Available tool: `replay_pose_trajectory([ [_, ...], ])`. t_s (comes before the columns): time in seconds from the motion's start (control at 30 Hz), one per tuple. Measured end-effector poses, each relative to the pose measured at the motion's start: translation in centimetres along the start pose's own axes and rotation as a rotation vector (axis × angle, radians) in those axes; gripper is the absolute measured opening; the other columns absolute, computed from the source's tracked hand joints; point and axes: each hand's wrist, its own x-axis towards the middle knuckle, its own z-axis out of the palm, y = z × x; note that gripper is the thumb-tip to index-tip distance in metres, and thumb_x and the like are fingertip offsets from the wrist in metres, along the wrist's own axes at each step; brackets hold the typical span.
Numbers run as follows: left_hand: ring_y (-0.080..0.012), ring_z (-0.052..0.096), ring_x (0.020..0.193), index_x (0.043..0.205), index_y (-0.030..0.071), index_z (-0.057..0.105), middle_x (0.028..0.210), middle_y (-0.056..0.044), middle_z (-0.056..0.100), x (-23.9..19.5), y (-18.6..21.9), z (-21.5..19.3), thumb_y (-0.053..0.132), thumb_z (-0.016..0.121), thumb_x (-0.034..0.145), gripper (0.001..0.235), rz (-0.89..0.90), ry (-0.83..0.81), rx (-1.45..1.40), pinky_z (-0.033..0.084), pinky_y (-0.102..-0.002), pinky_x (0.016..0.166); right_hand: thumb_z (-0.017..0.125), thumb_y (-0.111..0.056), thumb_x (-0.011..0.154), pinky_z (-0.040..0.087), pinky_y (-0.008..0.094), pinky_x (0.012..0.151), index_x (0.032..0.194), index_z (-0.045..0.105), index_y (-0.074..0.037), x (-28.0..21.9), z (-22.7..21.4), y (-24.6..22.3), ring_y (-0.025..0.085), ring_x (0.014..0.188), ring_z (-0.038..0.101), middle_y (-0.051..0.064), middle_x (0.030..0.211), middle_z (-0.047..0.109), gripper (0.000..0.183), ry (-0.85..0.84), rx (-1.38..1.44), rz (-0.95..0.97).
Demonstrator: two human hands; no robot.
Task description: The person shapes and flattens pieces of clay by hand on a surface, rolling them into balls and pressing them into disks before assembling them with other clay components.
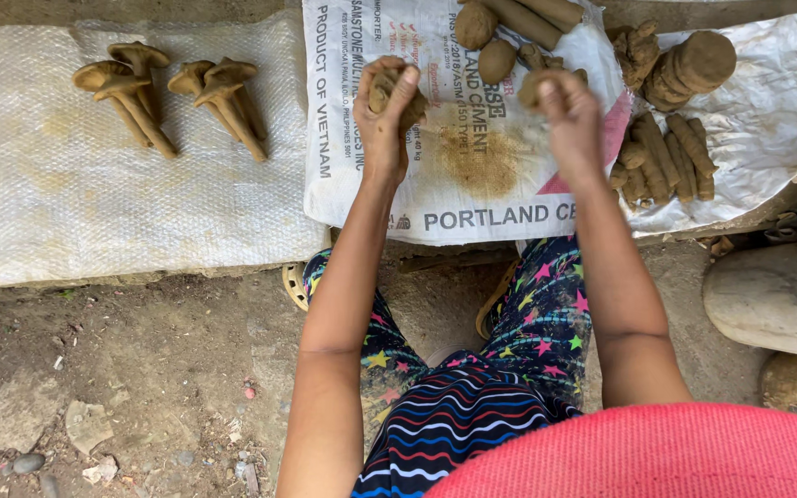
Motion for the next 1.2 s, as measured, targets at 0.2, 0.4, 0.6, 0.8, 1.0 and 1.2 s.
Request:
replay_pose_trajectory([
  [0.2,-0.0179,0.062,0.066,0.109,0.004,0.062,0.086,-0.009,0.066,-1.6,1.3,1.3,0.010,0.084,0.090,0.030,-0.058,-0.177,0.041,0.051,-0.031,0.052,0.071,-0.013,0.099,0.058,0.031,0.072,0.107,0.080,-0.017,5.8,-5.0,2.9,0.011,0.083,0.071,0.001,0.100,0.077,0.012,0.192,-0.388,-0.013],
  [0.4,-0.0222,0.074,0.068,0.103,0.008,0.060,0.083,-0.009,0.069,-2.0,2.6,2.0,0.031,0.075,0.091,0.030,-0.583,0.022,-0.278,0.066,-0.040,0.062,0.086,-0.010,0.087,0.056,0.035,0.088,0.115,0.072,-0.008,9.4,-2.5,7.0,0.018,0.099,0.066,0.006,0.108,0.067,0.031,0.136,-0.886,-0.160],
  [0.6,-0.0169,0.060,0.055,0.091,0.005,0.059,0.067,-0.006,0.061,-2.6,-0.5,1.8,0.023,0.076,0.092,0.025,-0.344,-0.031,-0.116,0.059,-0.034,0.056,0.073,-0.055,0.109,0.038,0.058,0.121,0.139,0.055,-0.007,1.8,2.1,-2.0,0.029,0.136,0.049,0.012,0.136,0.054,0.058,0.260,-0.721,-0.518],
  [0.8,-0.0128,0.054,0.057,0.094,0.004,0.059,0.075,-0.007,0.063,-4.0,-4.3,2.3,0.014,0.074,0.096,0.018,-0.288,-0.072,-0.219,0.045,-0.025,0.051,0.049,-0.057,0.106,0.033,0.055,0.124,0.152,0.033,-0.015,-0.2,10.5,-3.4,0.026,0.145,0.043,0.010,0.148,0.043,0.064,0.475,-0.413,-1.044],
  [1.0,-0.0110,0.049,0.070,0.105,0.002,0.058,0.101,-0.011,0.063,-3.9,-5.1,0.5,0.014,0.075,0.101,0.021,-0.352,-0.190,-0.319,0.043,-0.024,0.055,0.048,-0.066,0.103,0.026,0.051,0.126,0.158,0.032,-0.016,2.2,9.2,-3.8,0.025,0.146,0.044,0.010,0.153,0.046,0.076,0.320,-0.524,-0.978],
  [1.2,-0.0233,0.029,0.112,0.133,0.011,0.031,0.135,-0.012,0.033,-3.9,-0.9,1.9,0.045,0.056,0.095,0.057,-0.594,-0.402,-0.342,0.034,-0.037,0.086,0.041,-0.072,0.109,0.007,0.057,0.130,0.170,0.009,-0.013,-4.8,10.5,-4.5,0.031,0.162,0.018,0.010,0.173,0.014,0.090,-0.247,-0.645,-0.909],
])
